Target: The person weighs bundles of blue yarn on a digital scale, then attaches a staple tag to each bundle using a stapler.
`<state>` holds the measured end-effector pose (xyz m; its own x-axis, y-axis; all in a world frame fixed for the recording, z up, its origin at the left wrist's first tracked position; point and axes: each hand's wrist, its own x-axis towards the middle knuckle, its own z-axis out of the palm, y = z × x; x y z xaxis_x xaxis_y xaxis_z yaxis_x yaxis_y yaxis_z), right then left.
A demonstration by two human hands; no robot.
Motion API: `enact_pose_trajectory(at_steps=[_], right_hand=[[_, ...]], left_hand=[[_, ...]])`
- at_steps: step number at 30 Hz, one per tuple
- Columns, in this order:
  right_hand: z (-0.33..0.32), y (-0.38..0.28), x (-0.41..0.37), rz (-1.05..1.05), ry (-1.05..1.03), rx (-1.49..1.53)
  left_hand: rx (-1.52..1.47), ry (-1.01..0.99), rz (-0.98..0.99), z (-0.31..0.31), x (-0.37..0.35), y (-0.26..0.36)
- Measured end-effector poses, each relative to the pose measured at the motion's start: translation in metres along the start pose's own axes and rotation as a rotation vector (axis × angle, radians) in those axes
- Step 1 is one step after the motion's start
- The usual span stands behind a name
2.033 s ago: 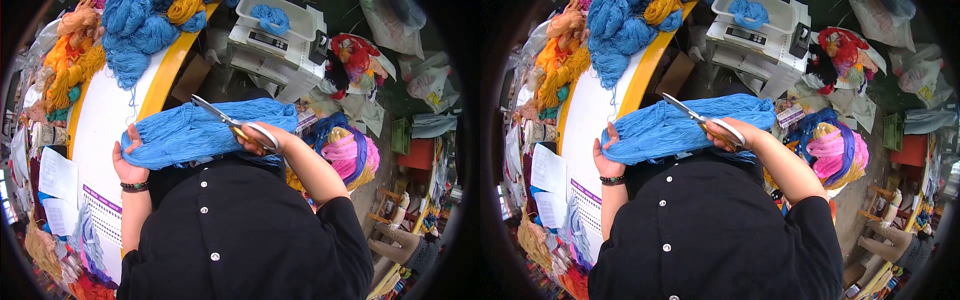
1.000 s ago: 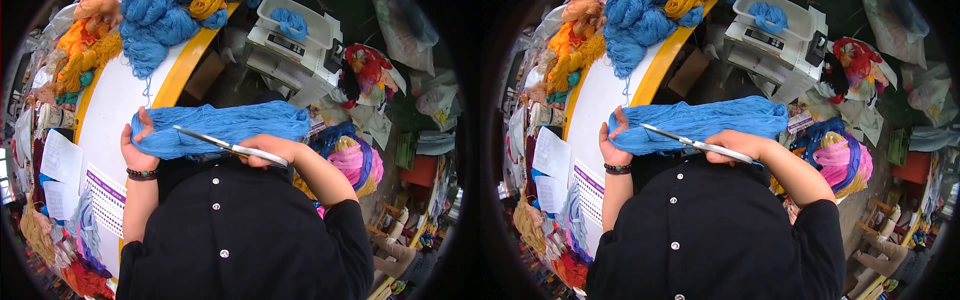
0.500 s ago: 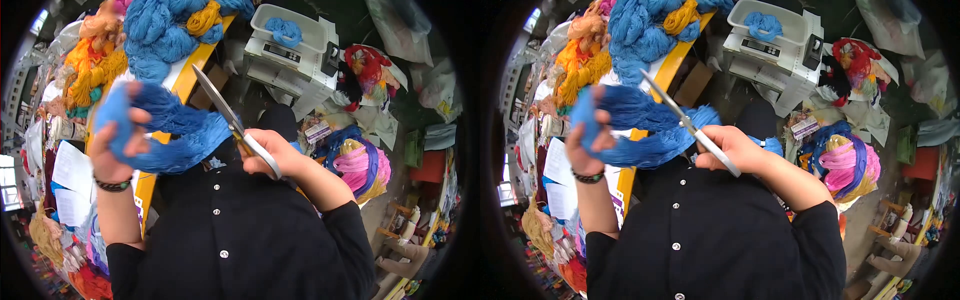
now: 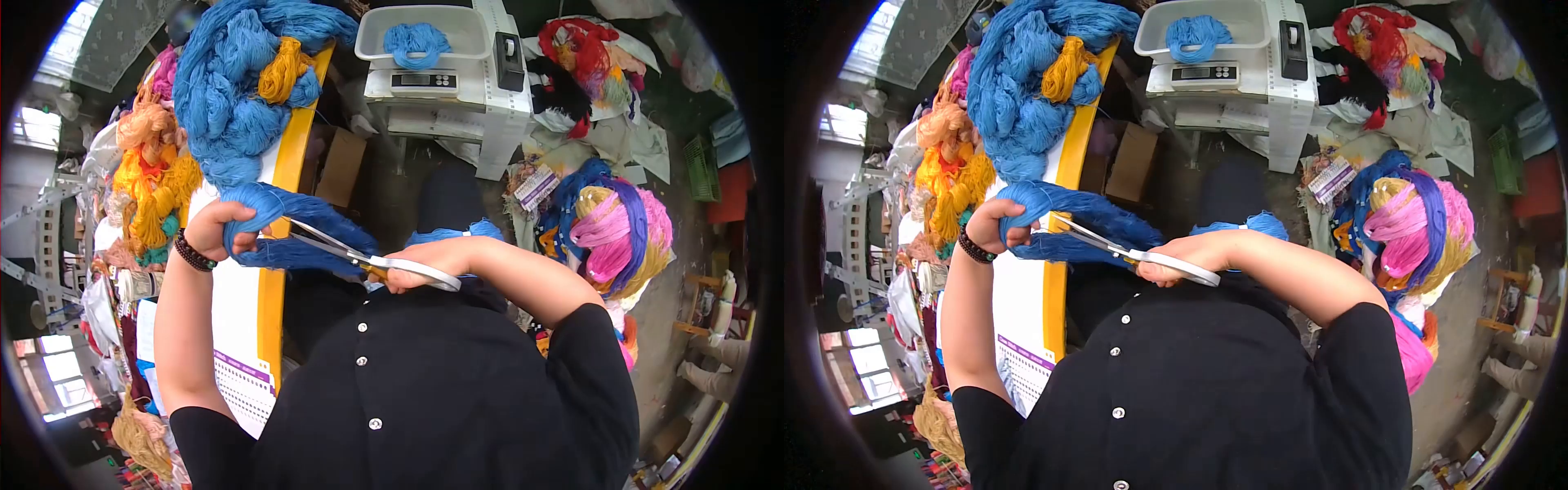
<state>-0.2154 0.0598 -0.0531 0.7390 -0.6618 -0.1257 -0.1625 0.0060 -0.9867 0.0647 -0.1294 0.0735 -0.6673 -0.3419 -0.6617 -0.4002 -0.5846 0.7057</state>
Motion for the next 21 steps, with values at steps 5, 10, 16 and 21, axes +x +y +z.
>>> enact_pose_trajectory(at_steps=[5, 10, 16, 21], right_hand=[[-0.003, -0.009, 0.03, -0.028, -0.201, 0.362], [0.003, -0.005, 0.058, -0.029, -0.139, 0.303], [0.009, -0.033, 0.038, 0.106, 0.063, 0.172], [0.02, -0.017, 0.047, -0.087, 0.168, 0.137]], left_hand=[[0.169, 0.027, -0.146, 0.031, -0.015, 0.012], [0.518, 0.097, -0.269, 0.069, -0.014, -0.002], [0.554, 0.118, -0.287, 0.08, -0.023, -0.003], [0.596, 0.068, -0.268, 0.084, -0.016, -0.01]])
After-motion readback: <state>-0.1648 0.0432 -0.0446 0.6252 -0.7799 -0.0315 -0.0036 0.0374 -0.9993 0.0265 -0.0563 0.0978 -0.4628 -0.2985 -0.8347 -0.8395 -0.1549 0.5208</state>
